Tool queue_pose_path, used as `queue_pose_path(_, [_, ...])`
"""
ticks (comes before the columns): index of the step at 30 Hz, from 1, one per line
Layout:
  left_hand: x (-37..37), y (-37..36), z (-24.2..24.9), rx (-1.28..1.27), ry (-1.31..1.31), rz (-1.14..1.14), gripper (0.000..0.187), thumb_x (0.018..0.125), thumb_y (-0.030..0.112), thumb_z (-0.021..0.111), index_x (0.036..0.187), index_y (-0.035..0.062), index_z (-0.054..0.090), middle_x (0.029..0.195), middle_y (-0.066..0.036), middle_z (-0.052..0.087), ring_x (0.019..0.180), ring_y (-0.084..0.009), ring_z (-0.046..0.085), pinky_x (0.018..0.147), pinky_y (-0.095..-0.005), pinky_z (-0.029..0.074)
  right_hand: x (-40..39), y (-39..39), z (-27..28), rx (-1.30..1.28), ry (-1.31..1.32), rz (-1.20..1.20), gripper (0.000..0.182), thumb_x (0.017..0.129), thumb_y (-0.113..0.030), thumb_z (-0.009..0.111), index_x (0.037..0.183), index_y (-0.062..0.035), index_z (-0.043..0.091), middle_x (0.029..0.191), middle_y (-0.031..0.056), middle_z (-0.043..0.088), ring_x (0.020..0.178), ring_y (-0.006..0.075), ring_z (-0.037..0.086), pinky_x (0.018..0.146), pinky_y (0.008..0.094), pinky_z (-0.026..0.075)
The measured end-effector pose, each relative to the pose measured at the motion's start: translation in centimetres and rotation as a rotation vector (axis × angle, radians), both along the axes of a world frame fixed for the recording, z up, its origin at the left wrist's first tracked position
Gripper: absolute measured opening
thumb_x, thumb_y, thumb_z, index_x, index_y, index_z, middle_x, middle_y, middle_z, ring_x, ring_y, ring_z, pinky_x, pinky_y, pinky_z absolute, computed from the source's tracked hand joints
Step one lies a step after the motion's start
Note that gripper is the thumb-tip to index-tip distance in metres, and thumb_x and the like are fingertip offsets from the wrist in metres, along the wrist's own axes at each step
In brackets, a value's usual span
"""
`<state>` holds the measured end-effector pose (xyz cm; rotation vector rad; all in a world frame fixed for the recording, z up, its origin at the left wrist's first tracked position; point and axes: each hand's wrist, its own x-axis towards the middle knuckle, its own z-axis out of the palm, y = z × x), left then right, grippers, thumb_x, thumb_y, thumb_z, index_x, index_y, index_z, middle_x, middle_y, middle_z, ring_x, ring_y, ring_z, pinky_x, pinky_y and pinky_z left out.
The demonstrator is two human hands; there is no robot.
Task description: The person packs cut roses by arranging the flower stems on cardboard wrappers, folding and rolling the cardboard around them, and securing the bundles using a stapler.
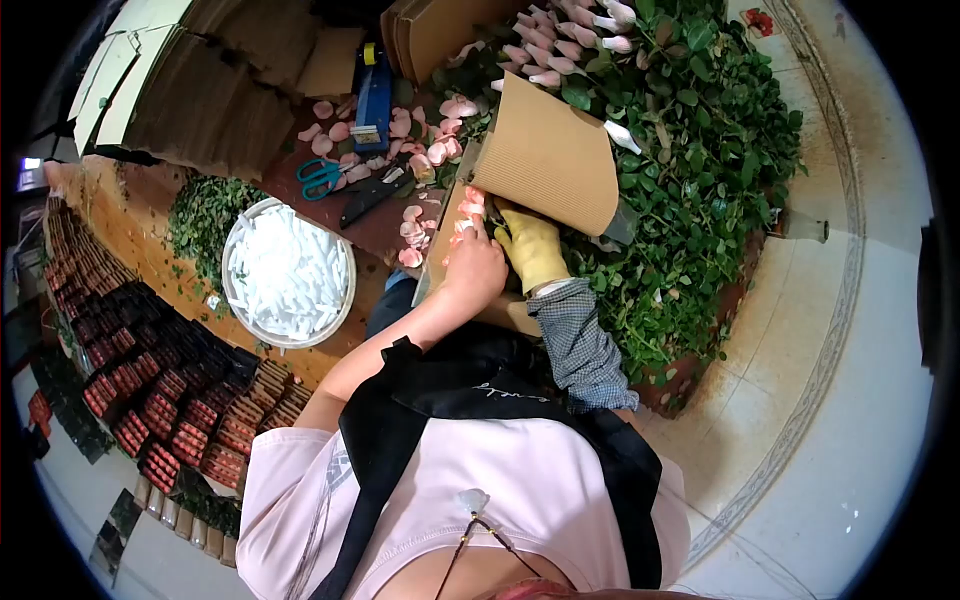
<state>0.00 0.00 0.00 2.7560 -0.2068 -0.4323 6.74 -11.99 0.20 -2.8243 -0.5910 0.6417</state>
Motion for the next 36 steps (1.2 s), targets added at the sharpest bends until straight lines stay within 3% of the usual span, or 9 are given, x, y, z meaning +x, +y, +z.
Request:
queue_pose_path(3, [0.5, -0.1, -0.3, -0.033, -0.052, -0.035, 0.032, 0.086, 0.023, 0.056, 0.097, -0.0057, 0.066, 0.128, -0.034, 0.056, 0.108, -0.0414, 0.057, 0.094, -0.0456, 0.049, 0.1, 0.2, 0.8, 0.035, -0.318, 0.041, 0.059, 0.082, -0.024, 0.071, 0.138, -0.0185, 0.053, 0.132, 0.0129, 0.059, 0.122, 0.0324, 0.055, 0.105, 0.0462, 0.042])
queue_pose_path(6, [0.0, 0.5, 0.5, -0.001, -0.006, -0.111, 0.032, 0.085, 0.023, 0.057, 0.097, -0.0054, 0.065, 0.121, -0.031, 0.06, 0.107, -0.0426, 0.057, 0.093, -0.046, 0.049, -0.2, 0.1, 1.4, -0.041, 0.024, -0.051, 0.052, 0.083, -0.021, 0.069, 0.132, -0.014, 0.057, 0.119, 0.0155, 0.065, 0.111, 0.0363, 0.06, 0.098, 0.0442, 0.047])
queue_pose_path(8, [0.0, 1.1, 1.1, -0.092, -0.053, -0.036, 0.034, 0.085, 0.024, 0.059, 0.101, -0.0053, 0.063, 0.118, -0.03, 0.06, 0.109, -0.0442, 0.055, 0.093, -0.0467, 0.049, -0.9, -1.0, 1.9, 0.335, -0.208, 0.026, 0.045, 0.083, -0.019, 0.069, 0.126, -0.009, 0.061, 0.114, 0.018, 0.066, 0.106, 0.0385, 0.061, 0.093, 0.0439, 0.05])
queue_pose_path(11, [0.1, 1.6, 2.1, -0.139, -0.018, -0.036, 0.036, 0.086, 0.025, 0.06, 0.107, -0.0047, 0.061, 0.121, -0.03, 0.059, 0.112, -0.0458, 0.053, 0.094, -0.0478, 0.049, -1.3, -1.8, 9.2, 0.915, 0.153, -0.339, 0.035, 0.092, -0.012, 0.064, 0.127, -0.0068, 0.063, 0.127, 0.015, 0.065, 0.116, 0.0287, 0.063, 0.097, 0.0391, 0.05])
queue_pose_path(15, [0.2, 1.4, 3.0, -0.125, 0.036, -0.058, 0.036, 0.087, 0.025, 0.059, 0.109, -0.0041, 0.061, 0.125, -0.032, 0.056, 0.116, -0.0472, 0.051, 0.096, -0.0493, 0.048, 1.0, -5.8, 10.6, 0.839, -0.457, -0.702, 0.051, 0.096, -0.013, 0.063, 0.144, -0.0073, 0.049, 0.138, 0.016, 0.058, 0.126, 0.028, 0.056, 0.105, 0.0374, 0.045])
queue_pose_path(17, [-0.1, 1.3, 2.3, -0.101, -0.042, -0.091, 0.036, 0.087, 0.025, 0.058, 0.109, -0.0039, 0.061, 0.125, -0.032, 0.056, 0.114, -0.047, 0.051, 0.095, -0.0497, 0.048, 2.5, -8.7, 8.4, 0.749, -0.075, -0.842, 0.054, 0.101, -0.016, 0.056, 0.15, -0.0046, 0.037, 0.15, 0.0169, 0.045, 0.134, 0.0258, 0.047, 0.112, 0.0389, 0.038])
queue_pose_path(23, [0.1, 1.6, 1.8, -0.075, -0.038, -0.109, 0.037, 0.088, 0.027, 0.057, 0.11, -0.0037, 0.063, 0.117, -0.03, 0.061, 0.111, -0.0463, 0.053, 0.095, -0.0502, 0.048, 1.4, -10.4, 15.1, 1.52, -0.135, -0.467, 0.056, 0.105, -0.034, 0.048, 0.148, -0.0002, 0.038, 0.123, 0.0158, 0.065, 0.112, 0.0232, 0.063, 0.099, 0.0385, 0.05])
queue_pose_path(28, [0.0, 2.1, 3.0, 0.137, -0.031, -0.249, 0.036, 0.09, 0.026, 0.056, 0.111, -0.0016, 0.064, 0.117, -0.024, 0.064, 0.108, -0.0408, 0.058, 0.093, -0.0467, 0.049, 1.6, -12.2, 14.0, 1.257, 0.812, -0.044, 0.05, 0.104, -0.029, 0.05, 0.146, -0.0014, 0.044, 0.131, 0.016, 0.062, 0.118, 0.0218, 0.06, 0.104, 0.0369, 0.046])
queue_pose_path(36, [-1.5, 10.0, -0.7, -0.376, 0.045, -0.367, 0.035, 0.091, 0.031, 0.059, 0.112, 0.0034, 0.067, 0.111, -0.023, 0.067, 0.097, -0.0394, 0.065, 0.087, -0.0468, 0.052, 2.6, -2.4, 4.1, 0.427, 0.361, 0.126, 0.061, 0.093, -0.031, 0.063, 0.144, -0.0028, 0.045, 0.144, 0.0227, 0.05, 0.131, 0.035, 0.049, 0.11, 0.0384, 0.04])
